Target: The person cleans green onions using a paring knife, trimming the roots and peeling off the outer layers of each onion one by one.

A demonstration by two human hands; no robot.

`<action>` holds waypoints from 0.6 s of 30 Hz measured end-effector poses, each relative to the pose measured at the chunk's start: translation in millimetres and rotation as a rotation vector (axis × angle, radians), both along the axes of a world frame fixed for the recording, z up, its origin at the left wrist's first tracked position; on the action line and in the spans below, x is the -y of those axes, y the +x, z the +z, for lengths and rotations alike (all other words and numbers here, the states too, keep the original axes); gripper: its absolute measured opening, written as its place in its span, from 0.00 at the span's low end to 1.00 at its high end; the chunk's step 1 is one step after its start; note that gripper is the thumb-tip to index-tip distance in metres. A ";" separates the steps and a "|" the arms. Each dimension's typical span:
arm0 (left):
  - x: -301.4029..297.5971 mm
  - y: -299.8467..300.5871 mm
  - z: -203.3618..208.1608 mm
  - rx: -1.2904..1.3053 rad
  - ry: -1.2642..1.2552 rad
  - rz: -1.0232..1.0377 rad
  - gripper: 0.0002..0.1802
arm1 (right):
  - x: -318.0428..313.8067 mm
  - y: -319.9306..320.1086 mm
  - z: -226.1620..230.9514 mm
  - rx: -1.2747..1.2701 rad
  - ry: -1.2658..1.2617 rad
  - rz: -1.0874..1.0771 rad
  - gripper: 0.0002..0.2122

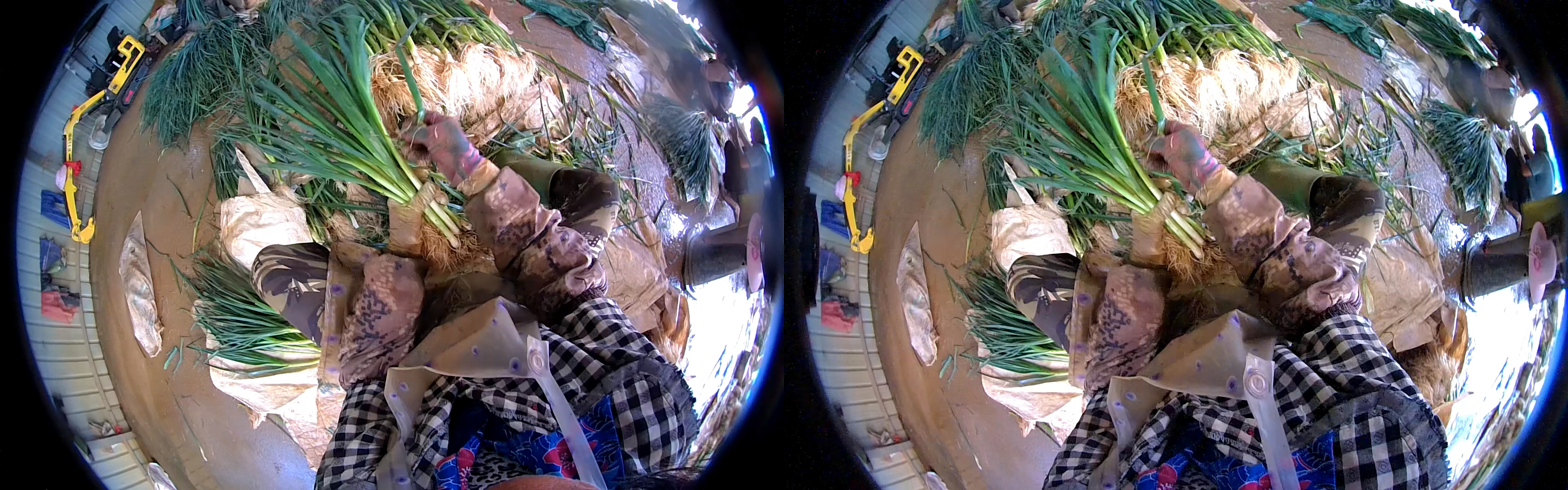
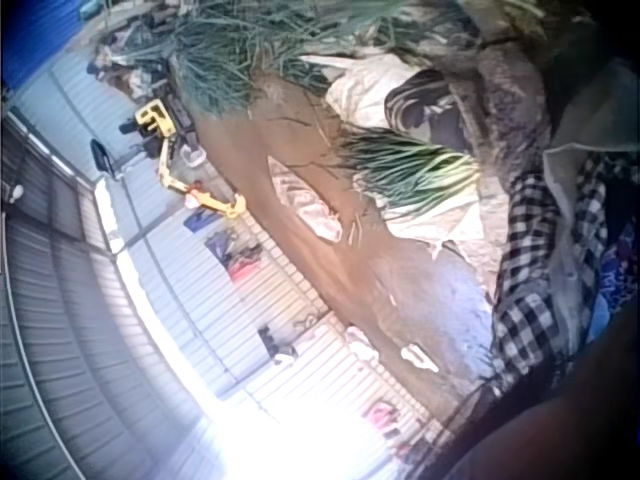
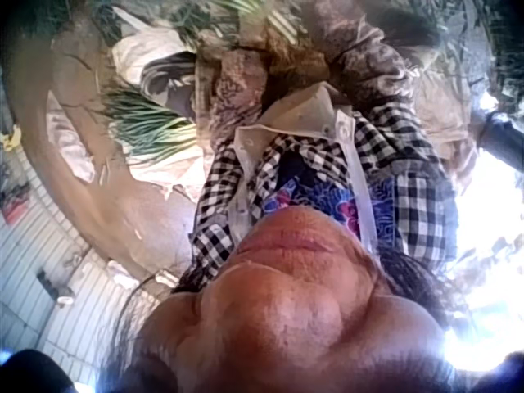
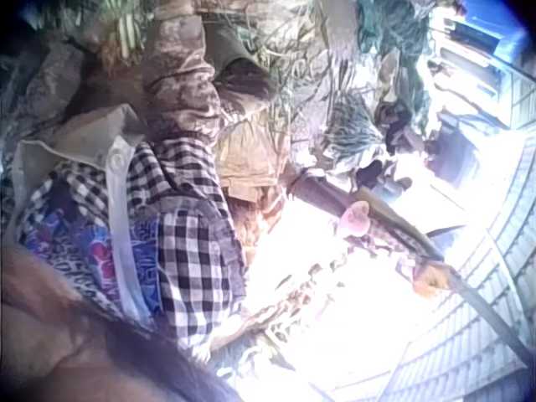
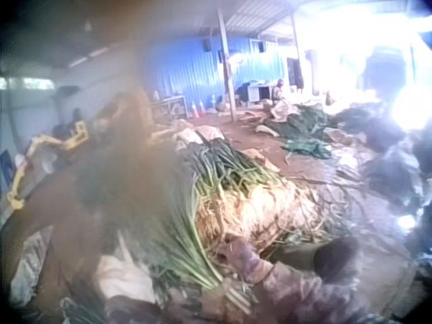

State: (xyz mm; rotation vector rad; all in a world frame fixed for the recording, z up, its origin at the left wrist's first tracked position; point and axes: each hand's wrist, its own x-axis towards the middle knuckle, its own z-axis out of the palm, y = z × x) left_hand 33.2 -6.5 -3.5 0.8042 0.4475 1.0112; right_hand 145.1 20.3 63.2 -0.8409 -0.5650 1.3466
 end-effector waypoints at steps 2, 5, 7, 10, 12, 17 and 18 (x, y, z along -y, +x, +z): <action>-3.4 -2.4 -3.6 0.059 -0.023 -0.036 0.12 | 11.7 -3.5 -4.5 -0.047 -0.133 0.095 0.09; -17.3 -12.2 -15.8 0.195 0.005 -0.144 0.13 | 21.5 29.9 -4.6 -0.151 0.058 0.114 0.08; -28.5 -18.5 -22.7 0.357 -0.057 -0.302 0.14 | 37.3 74.1 11.6 -0.049 0.265 0.109 0.09; -36.4 -26.1 -25.1 0.585 -0.063 -0.518 0.19 | 63.0 167.7 14.9 -0.175 0.438 -0.108 0.09; -31.6 -20.2 -9.2 0.661 -0.114 -0.545 0.20 | 94.1 246.1 8.9 -0.659 0.596 -0.017 0.10; -45.6 -15.0 33.9 0.707 -0.244 -0.278 0.18 | 125.2 261.3 -14.7 -0.316 0.171 -0.445 0.18; -55.1 -11.4 42.5 0.748 -0.222 -0.310 0.20 | 122.9 248.1 -22.1 -0.222 0.018 -0.431 0.18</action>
